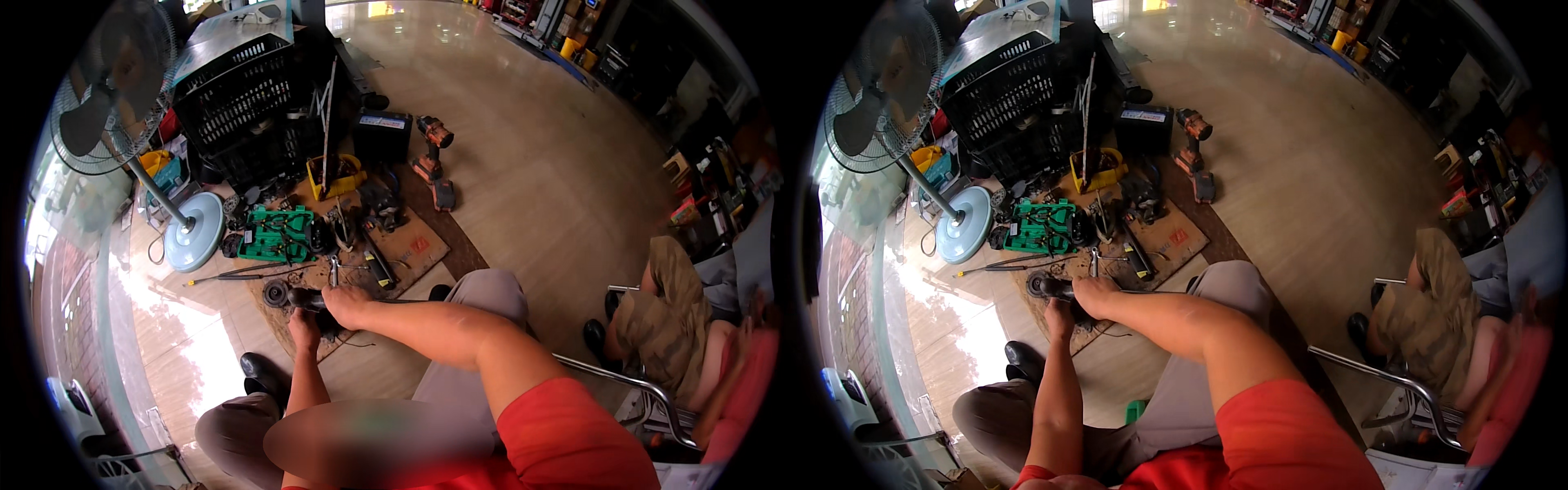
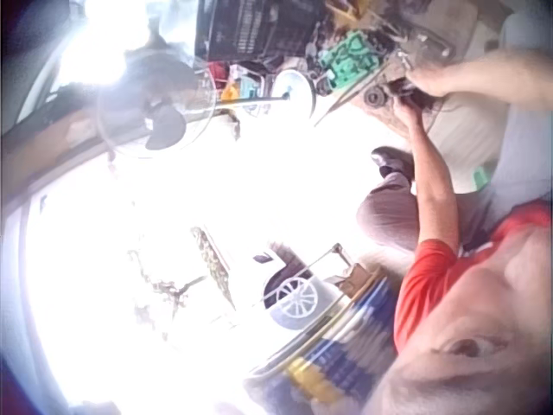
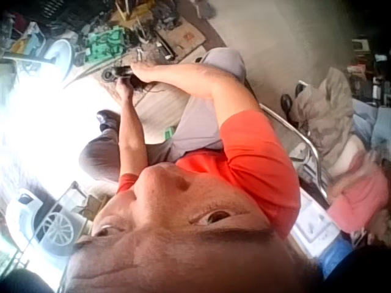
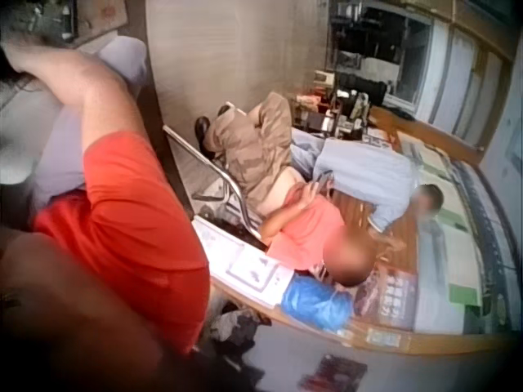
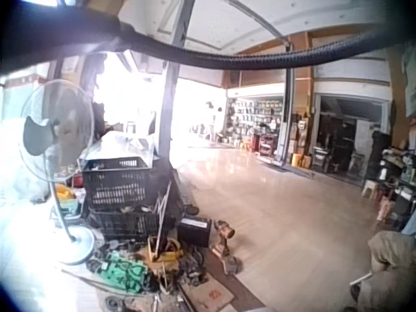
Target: The person cleans and separates components of a car part, using a hammer and a scraper to remove buildup and debris.
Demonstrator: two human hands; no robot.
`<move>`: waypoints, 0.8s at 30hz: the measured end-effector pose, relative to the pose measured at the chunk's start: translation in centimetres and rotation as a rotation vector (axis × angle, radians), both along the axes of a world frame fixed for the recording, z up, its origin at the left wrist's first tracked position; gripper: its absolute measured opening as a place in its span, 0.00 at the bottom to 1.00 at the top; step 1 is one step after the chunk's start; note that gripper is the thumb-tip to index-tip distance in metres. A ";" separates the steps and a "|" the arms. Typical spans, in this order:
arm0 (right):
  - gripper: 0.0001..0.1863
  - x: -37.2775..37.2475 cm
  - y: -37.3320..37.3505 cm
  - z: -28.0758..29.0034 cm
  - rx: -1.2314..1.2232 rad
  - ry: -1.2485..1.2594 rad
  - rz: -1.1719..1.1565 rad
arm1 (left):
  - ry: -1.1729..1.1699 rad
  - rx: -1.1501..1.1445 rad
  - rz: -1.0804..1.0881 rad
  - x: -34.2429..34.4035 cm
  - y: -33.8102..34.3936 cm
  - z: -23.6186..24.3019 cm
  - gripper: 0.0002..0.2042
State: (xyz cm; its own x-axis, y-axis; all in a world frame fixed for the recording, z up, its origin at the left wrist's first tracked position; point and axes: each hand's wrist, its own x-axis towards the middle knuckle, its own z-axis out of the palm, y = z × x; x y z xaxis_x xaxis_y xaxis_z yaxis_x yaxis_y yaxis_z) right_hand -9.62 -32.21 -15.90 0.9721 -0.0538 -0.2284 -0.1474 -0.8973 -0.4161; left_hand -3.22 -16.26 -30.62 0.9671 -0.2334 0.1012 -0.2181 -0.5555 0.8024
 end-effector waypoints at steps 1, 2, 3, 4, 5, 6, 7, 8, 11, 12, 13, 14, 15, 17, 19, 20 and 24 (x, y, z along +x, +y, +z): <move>0.10 -0.3 -0.2 0.4 -0.002 0.006 0.004 | 0.000 -0.021 0.003 -0.4 -0.4 0.3 0.08; 0.11 -0.2 -0.2 0.0 -0.002 0.014 -0.014 | 0.005 0.007 -0.004 -0.5 -0.6 0.7 0.08; 0.11 -0.2 -0.1 0.2 0.005 0.020 -0.008 | -0.003 0.011 0.000 -0.4 -0.4 0.3 0.08; 0.11 -0.2 0.0 0.4 0.012 0.029 -0.005 | -0.007 0.016 0.001 -0.4 -0.2 0.1 0.08; 0.12 -0.2 0.1 0.5 0.019 0.037 -0.002 | -0.012 0.020 0.002 -0.4 -0.3 -0.1 0.08; 0.13 0.0 0.2 -0.1 0.013 0.031 0.004 | 0.022 0.057 0.021 -0.3 -0.1 -0.3 0.08; 0.13 0.0 0.3 0.0 0.011 0.034 0.012 | 0.024 0.055 0.022 -0.3 -0.1 -0.4 0.08; 0.14 0.0 0.4 0.1 0.010 0.036 0.021 | 0.026 0.052 0.024 -0.3 0.1 -0.5 0.09; 0.14 -0.3 0.2 -0.2 0.021 0.035 0.027 | 0.049 0.096 0.014 -0.4 0.0 -0.4 0.09; 0.14 -0.3 0.0 -0.4 0.025 0.034 0.018 | 0.055 0.112 0.003 -0.5 -0.1 -0.3 0.10; 0.14 -0.4 0.1 -0.2 0.031 0.035 0.014 | 0.062 0.130 -0.004 -0.6 0.0 -0.4 0.11; 0.14 -0.4 0.2 0.1 0.037 0.039 0.012 | 0.043 0.120 -0.001 -0.5 0.2 -0.6 0.11; 0.14 -0.4 0.2 0.4 0.044 0.044 0.009 | 0.023 0.111 0.001 -0.3 0.3 -0.7 0.11; 0.14 -0.4 0.1 0.4 0.046 0.048 -0.007 | 0.013 0.117 -0.005 -0.2 0.3 -1.3 0.11; 0.14 0.1 0.2 -0.6 0.046 0.036 -0.018 | 0.019 0.158 -0.007 0.2 0.5 -1.7 0.12; 0.14 0.2 0.2 -1.0 0.050 0.048 -0.025 | 0.041 0.144 -0.017 0.3 0.5 -1.9 0.10; 0.13 0.6 0.1 -0.3 0.062 0.100 -0.045 | 0.049 0.097 -0.015 0.2 0.4 -1.6 0.08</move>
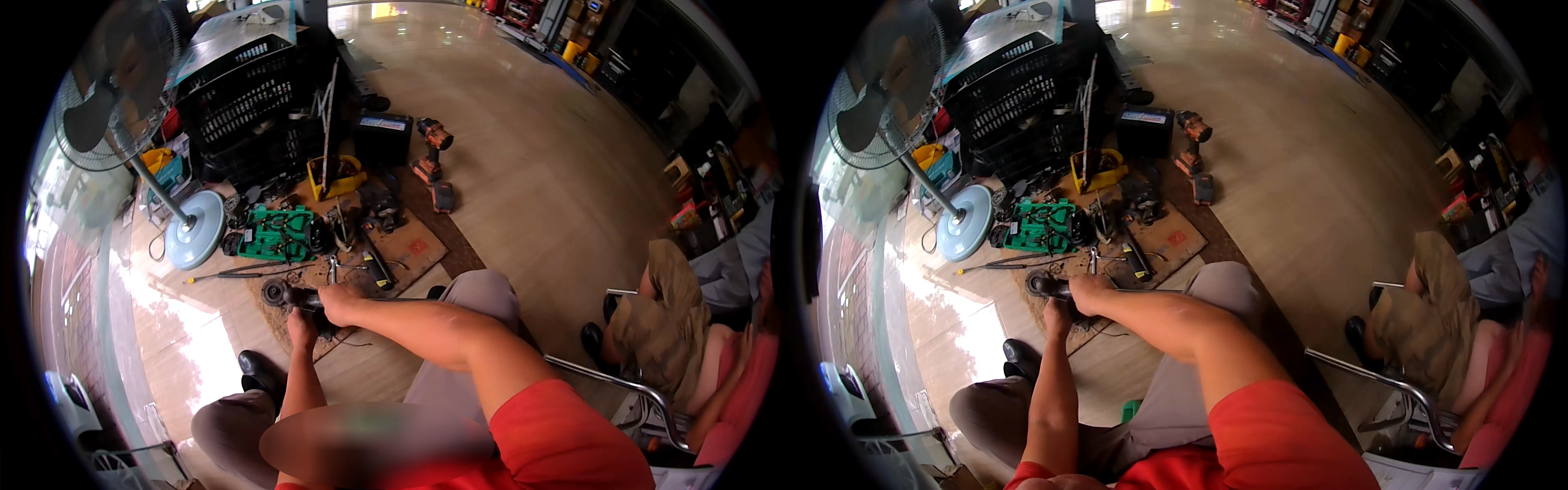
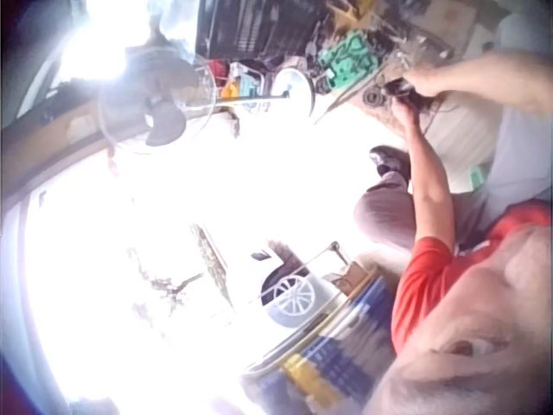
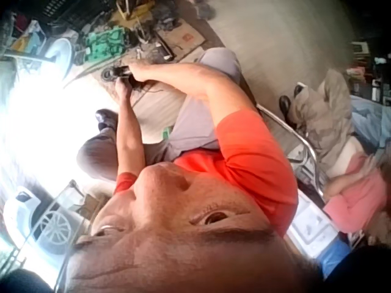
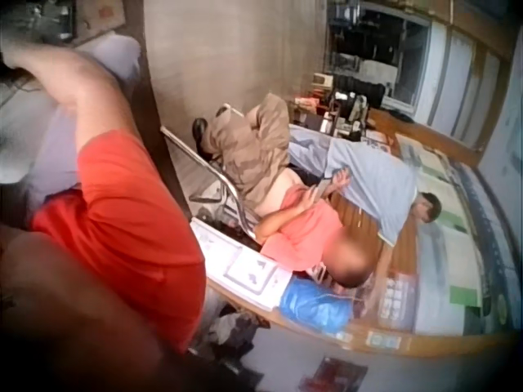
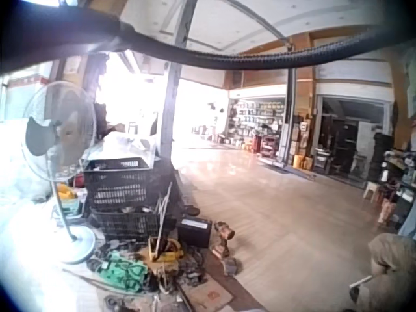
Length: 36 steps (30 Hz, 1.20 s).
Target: The person cleans and separates components of a car part, using a hammer and a scraper to remove buildup and debris.
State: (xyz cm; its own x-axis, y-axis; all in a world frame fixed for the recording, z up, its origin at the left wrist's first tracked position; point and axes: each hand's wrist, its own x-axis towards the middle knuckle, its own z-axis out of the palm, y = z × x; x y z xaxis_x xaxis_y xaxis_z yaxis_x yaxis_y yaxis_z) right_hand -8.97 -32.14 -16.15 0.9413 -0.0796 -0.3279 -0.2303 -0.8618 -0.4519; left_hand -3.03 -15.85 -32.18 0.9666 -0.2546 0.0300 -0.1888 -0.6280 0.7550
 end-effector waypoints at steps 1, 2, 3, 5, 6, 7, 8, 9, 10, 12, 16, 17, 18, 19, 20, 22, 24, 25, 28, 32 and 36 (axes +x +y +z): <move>0.13 -0.1 -0.2 0.4 0.000 0.016 -0.009 | -0.016 -0.010 0.006 -0.3 -0.3 0.6 0.08; 0.13 -0.4 -0.4 0.4 0.016 -0.023 -0.019 | 0.007 -0.014 0.020 -0.7 -0.6 1.6 0.08; 0.13 -0.3 -0.8 0.6 0.003 -0.003 -0.012 | -0.002 -0.022 0.001 -0.7 -0.7 2.0 0.09; 0.14 -0.4 -0.2 1.9 0.030 -0.048 -0.026 | -0.057 -0.069 0.027 -0.5 0.4 2.1 0.09; 0.13 -0.1 -0.3 2.8 0.005 -0.058 -0.029 | -0.109 -0.128 0.023 0.1 0.6 2.1 0.09; 0.13 -0.2 -0.3 3.1 -0.007 -0.045 -0.041 | -0.139 -0.172 0.011 0.1 0.9 2.1 0.10; 0.13 -0.2 -0.8 2.8 -0.010 -0.047 -0.041 | -0.113 -0.141 0.025 0.0 0.7 2.2 0.10; 0.13 -0.4 -1.2 2.1 -0.009 -0.045 -0.045 | -0.085 -0.105 0.032 0.0 0.6 2.0 0.10; 0.14 -0.2 -1.1 1.8 -0.009 -0.039 -0.048 | -0.086 -0.070 0.053 0.3 1.4 1.3 0.10; 0.16 0.1 -0.6 2.4 -0.008 -0.030 -0.050 | -0.091 -0.083 0.083 1.1 3.0 -0.3 0.11; 0.18 -0.1 -1.5 3.2 -0.025 0.007 -0.067 | -0.062 -0.097 0.077 0.8 2.5 -0.6 0.11; 0.17 -0.2 -1.7 3.4 -0.031 0.012 -0.067 | -0.060 -0.071 0.079 0.7 2.3 -0.6 0.12; 0.17 -0.3 -1.7 3.5 -0.027 0.024 -0.066 | -0.054 -0.072 0.087 0.6 2.2 -0.6 0.12; 0.17 -0.3 -1.8 3.6 -0.027 0.018 -0.065 | -0.051 -0.073 0.096 0.5 2.1 -0.6 0.12; 0.17 -0.4 -1.8 3.6 -0.026 0.011 -0.063 | -0.048 -0.074 0.106 0.5 2.1 -0.6 0.13; 0.17 -0.5 -1.8 3.7 -0.025 0.007 -0.053 | -0.008 -0.100 0.120 0.4 1.9 -0.4 0.12; 0.17 -0.6 -1.8 4.0 -0.023 0.010 -0.039 | 0.042 -0.091 0.137 0.3 1.8 0.0 0.12; 0.17 -0.6 -1.7 4.1 -0.022 0.006 -0.038 | 0.069 -0.071 0.146 0.5 1.8 0.1 0.11; 0.17 -0.5 -1.4 4.3 -0.016 -0.007 -0.036 | 0.083 0.010 0.178 0.4 2.0 0.2 0.11; 0.16 -0.4 -1.2 4.2 -0.005 -0.023 -0.021 | 0.013 0.192 0.255 1.0 2.7 0.3 0.12; 0.15 -0.5 -1.2 4.3 0.001 -0.016 -0.024 | 0.027 0.026 0.204 0.7 2.8 0.6 0.11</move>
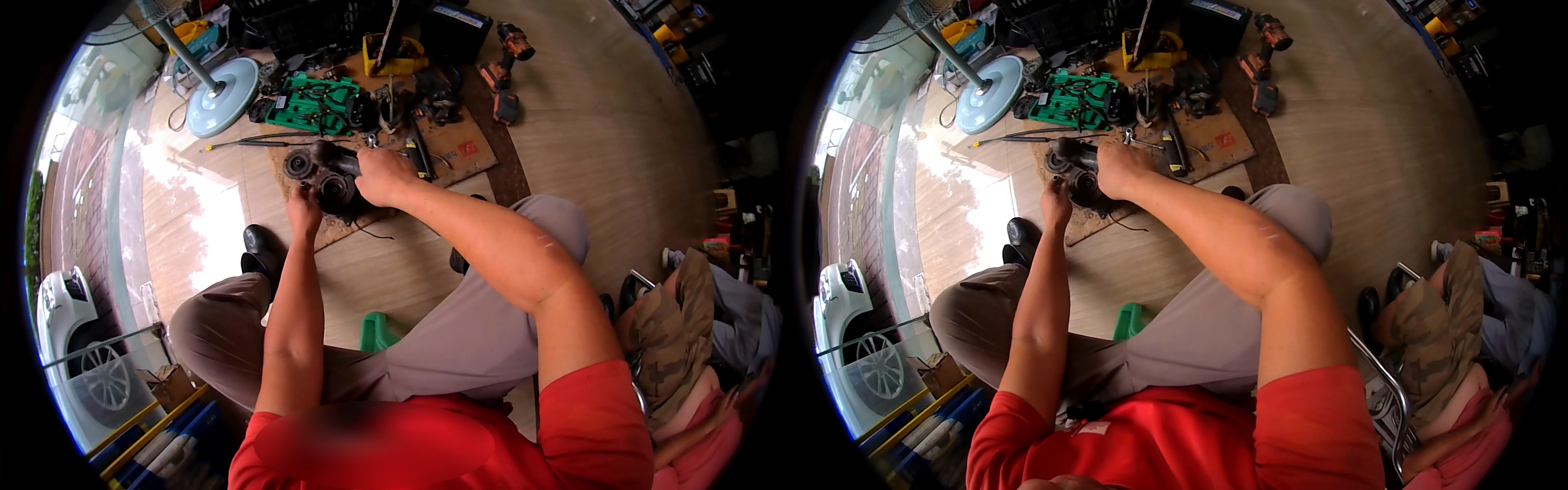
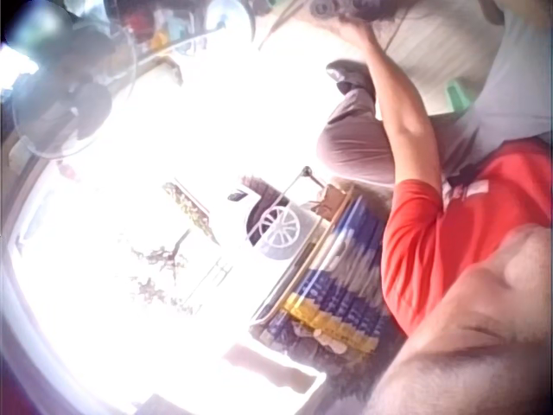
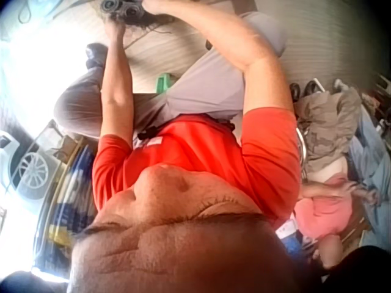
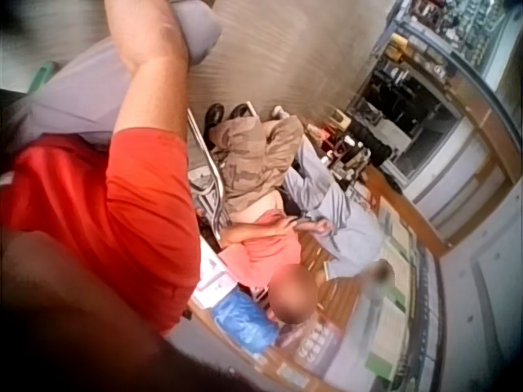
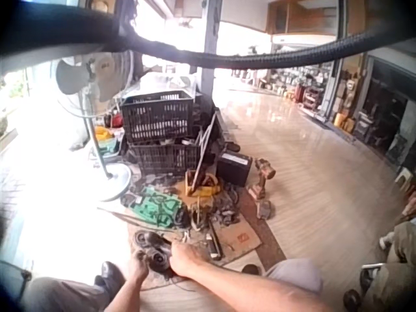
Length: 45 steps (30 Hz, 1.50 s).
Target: The person cleans and separates components of a car part, using a hammer and a scraper to remove buildup and debris.
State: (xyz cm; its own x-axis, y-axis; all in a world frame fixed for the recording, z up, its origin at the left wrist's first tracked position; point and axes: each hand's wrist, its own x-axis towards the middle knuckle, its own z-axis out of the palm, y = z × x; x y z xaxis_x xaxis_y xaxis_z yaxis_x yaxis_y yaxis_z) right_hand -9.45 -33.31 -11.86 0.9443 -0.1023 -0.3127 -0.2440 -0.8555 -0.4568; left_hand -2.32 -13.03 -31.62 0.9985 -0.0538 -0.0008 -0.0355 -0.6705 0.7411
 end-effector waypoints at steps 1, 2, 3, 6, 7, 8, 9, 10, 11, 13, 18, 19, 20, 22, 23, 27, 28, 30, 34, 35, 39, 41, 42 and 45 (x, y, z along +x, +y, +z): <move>0.15 0.0 0.1 -0.1 -0.004 -0.009 0.004 | -0.012 -0.071 -0.042 0.0 0.1 -0.2 0.10; 0.15 0.1 0.2 -0.2 -0.008 -0.019 0.007 | -0.024 -0.141 -0.083 -0.1 0.1 -0.3 0.10; 0.15 0.2 0.3 -0.3 -0.011 -0.028 0.010 | -0.014 -0.172 -0.091 -0.3 0.0 -0.6 0.10; 0.15 0.1 -0.2 -1.0 -0.026 -0.014 0.005 | 0.012 -0.207 -0.133 -1.3 -1.2 0.5 0.11; 0.15 0.1 -0.2 -1.0 -0.022 -0.017 0.007 | 0.008 -0.179 -0.146 -1.2 -1.3 0.6 0.11; 0.15 0.1 -0.2 -1.0 -0.018 -0.020 0.009 | 0.004 -0.150 -0.160 -1.1 -1.3 0.8 0.11; 0.15 0.1 -0.2 -1.0 -0.014 -0.023 0.011 | 0.006 -0.137 -0.164 -1.2 -1.3 0.9 0.11; 0.15 0.1 -0.3 -1.0 -0.017 -0.020 0.010 | 0.008 -0.126 -0.171 -1.2 -1.5 1.2 0.11; 0.15 0.1 -0.3 -1.0 -0.021 -0.017 0.009 | 0.010 -0.116 -0.179 -1.3 -1.7 1.4 0.11; 0.15 0.2 -0.3 -1.0 -0.029 -0.007 0.008 | 0.015 -0.074 -0.183 -1.3 -1.9 1.6 0.11; 0.15 0.2 0.1 -1.3 -0.059 0.012 0.012 | 0.037 -0.084 -0.198 -1.5 -1.9 1.6 0.11; 0.15 0.2 0.1 -1.3 -0.064 0.006 0.023 | 0.042 -0.064 -0.199 -1.5 -2.0 1.7 0.12; 0.15 0.0 0.3 -1.4 -0.068 -0.001 0.034 | 0.046 -0.043 -0.200 -1.4 -2.0 1.7 0.12; 0.14 -0.3 0.5 -1.5 -0.052 -0.028 0.044 | 0.057 -0.031 -0.192 -1.5 -2.1 1.9 0.12; 0.13 -0.4 0.7 -1.4 -0.030 -0.048 0.042 | 0.064 -0.024 -0.186 -1.5 -2.1 2.1 0.12; 0.13 -0.6 1.1 -2.5 0.030 -0.075 0.060 | 0.092 0.014 -0.169 -1.9 -2.5 2.8 0.11; 0.13 -0.5 1.2 -2.9 0.042 -0.061 0.067 | 0.089 0.004 -0.157 -1.9 -2.5 2.7 0.10; 0.14 -0.4 1.4 -3.9 0.066 -0.033 0.080 | 0.062 0.024 -0.144 -2.0 -2.5 2.6 0.09; 0.13 0.2 1.5 -5.4 0.017 -0.035 0.086 | 0.012 -0.018 -0.139 -1.9 -2.5 2.6 0.12; 0.13 0.3 1.8 -4.9 0.033 -0.027 0.072 | 0.019 -0.063 -0.132 -2.1 -2.2 2.3 0.13; 0.13 0.2 2.0 -4.8 0.089 -0.049 0.035 | 0.076 -0.047 -0.128 -2.5 -2.4 2.7 0.11; 0.13 0.2 1.9 -5.4 0.017 -0.017 0.061 | 0.024 -0.135 -0.155 -2.4 -2.8 2.7 0.08; 0.13 0.3 1.8 -5.7 -0.020 0.000 0.073 | 0.002 -0.134 -0.153 -2.3 -2.9 2.6 0.08; 0.13 0.6 2.2 -4.5 0.019 -0.024 0.095 | -0.048 -0.098 -0.139 -2.1 -2.1 1.2 0.07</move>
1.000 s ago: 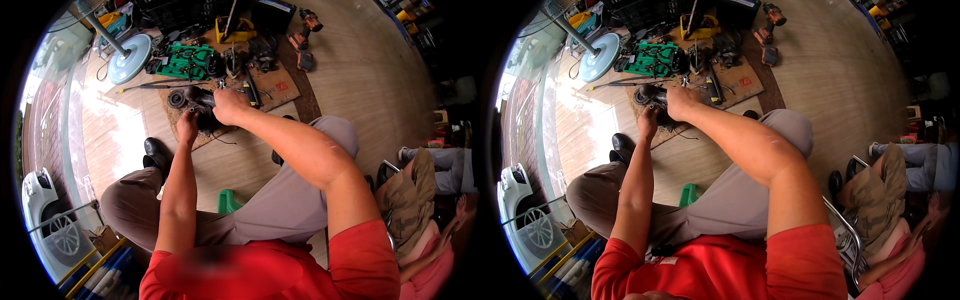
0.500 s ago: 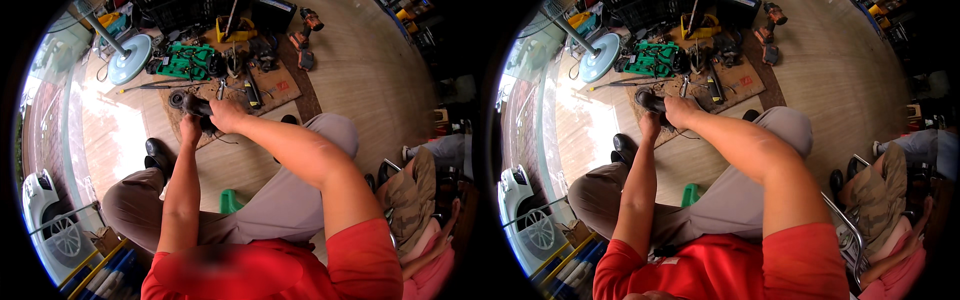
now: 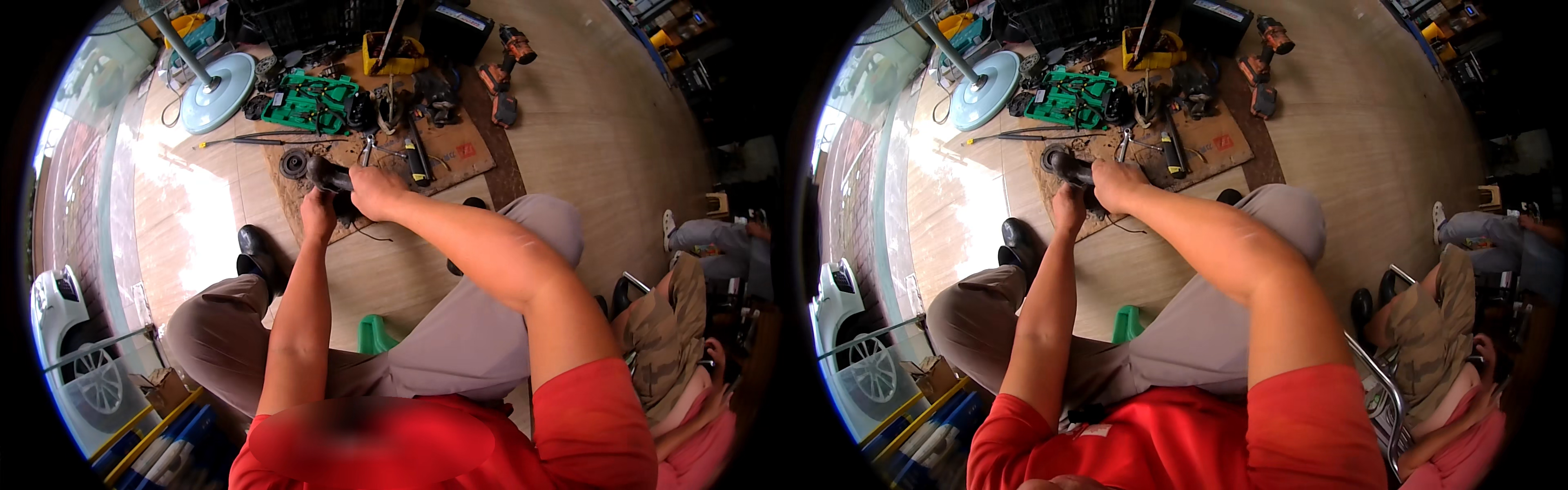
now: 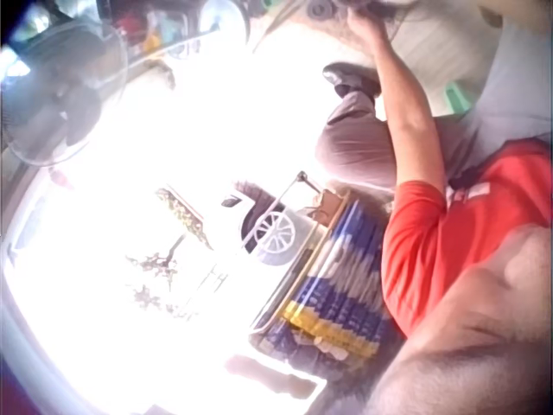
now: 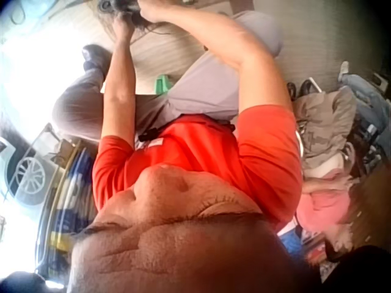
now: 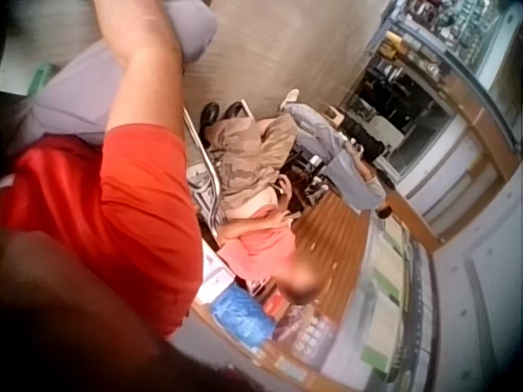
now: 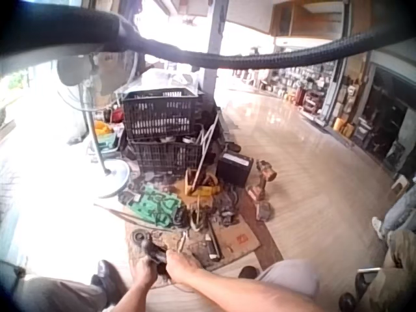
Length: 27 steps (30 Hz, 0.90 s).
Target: The person cleans and separates components of a car part, using a hammer and a scraper to remove buildup and debris.
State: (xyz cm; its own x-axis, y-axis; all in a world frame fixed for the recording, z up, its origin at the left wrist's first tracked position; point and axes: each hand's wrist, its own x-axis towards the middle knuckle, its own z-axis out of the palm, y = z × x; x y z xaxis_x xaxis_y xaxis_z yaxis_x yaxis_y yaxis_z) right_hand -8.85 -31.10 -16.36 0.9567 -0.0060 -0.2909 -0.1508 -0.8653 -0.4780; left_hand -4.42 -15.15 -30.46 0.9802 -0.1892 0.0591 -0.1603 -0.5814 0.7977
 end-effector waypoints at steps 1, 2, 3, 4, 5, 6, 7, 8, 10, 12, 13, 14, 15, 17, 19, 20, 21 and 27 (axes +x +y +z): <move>0.12 0.0 0.1 0.3 0.019 -0.018 -0.023 | -0.010 0.018 0.003 0.1 0.0 -0.4 0.07; 0.12 0.0 0.2 0.6 0.039 -0.035 -0.046 | -0.020 0.037 0.007 0.1 0.1 -0.8 0.06; 0.12 0.0 0.3 0.7 0.059 -0.053 -0.068 | -0.020 0.030 0.009 -0.1 0.3 -1.3 0.06; 0.11 0.1 0.3 0.8 0.037 -0.032 -0.058 | -0.028 0.020 0.005 0.2 0.1 -1.1 0.06; 0.11 0.0 0.3 0.9 0.016 -0.011 -0.049 | -0.037 0.011 0.001 0.4 -0.1 -0.9 0.06; 0.11 0.0 0.4 1.0 -0.005 0.010 -0.040 | -0.033 -0.015 -0.002 0.4 -0.1 -0.8 0.06; 0.11 0.0 0.1 0.7 -0.024 0.026 -0.041 | -0.030 -0.044 -0.015 0.0 -0.3 -0.3 0.06; 0.12 0.0 -0.1 0.2 -0.043 0.043 -0.042 | -0.027 -0.073 -0.029 -0.3 -0.5 0.2 0.06; 0.13 0.1 -0.2 0.1 -0.046 0.049 -0.048 | -0.034 -0.029 -0.026 -0.3 -0.6 0.6 0.05; 0.12 0.3 0.1 0.8 -0.013 0.028 -0.056 | -0.015 -0.024 -0.006 -0.1 -0.2 0.3 0.06; 0.12 0.2 0.2 1.1 -0.011 0.009 -0.057 | -0.016 -0.016 -0.006 -0.1 -0.2 0.2 0.06; 0.12 0.0 0.2 1.5 -0.009 -0.010 -0.060 | -0.016 -0.009 -0.006 0.0 -0.2 0.1 0.06; 0.12 -0.2 0.2 1.6 -0.006 -0.029 -0.063 | -0.017 -0.001 -0.007 0.0 -0.2 0.0 0.06; 0.12 -0.2 -0.3 0.7 -0.046 0.027 -0.034 | -0.019 -0.009 -0.030 0.0 -0.4 -0.2 0.06; 0.12 -0.2 -0.6 0.5 -0.048 0.047 -0.025 | -0.012 -0.035 -0.040 0.1 -0.3 -0.7 0.07; 0.12 -0.1 -0.7 0.8 -0.031 0.038 -0.029 | -0.003 -0.058 -0.038 0.2 -0.1 -1.1 0.07; 0.12 0.0 -0.7 1.0 -0.014 0.028 -0.034 | 0.006 -0.081 -0.037 0.5 0.0 -1.5 0.07; 0.12 0.3 -1.4 2.1 0.031 -0.048 -0.078 | -0.026 -0.236 0.037 3.2 2.2 -3.5 0.11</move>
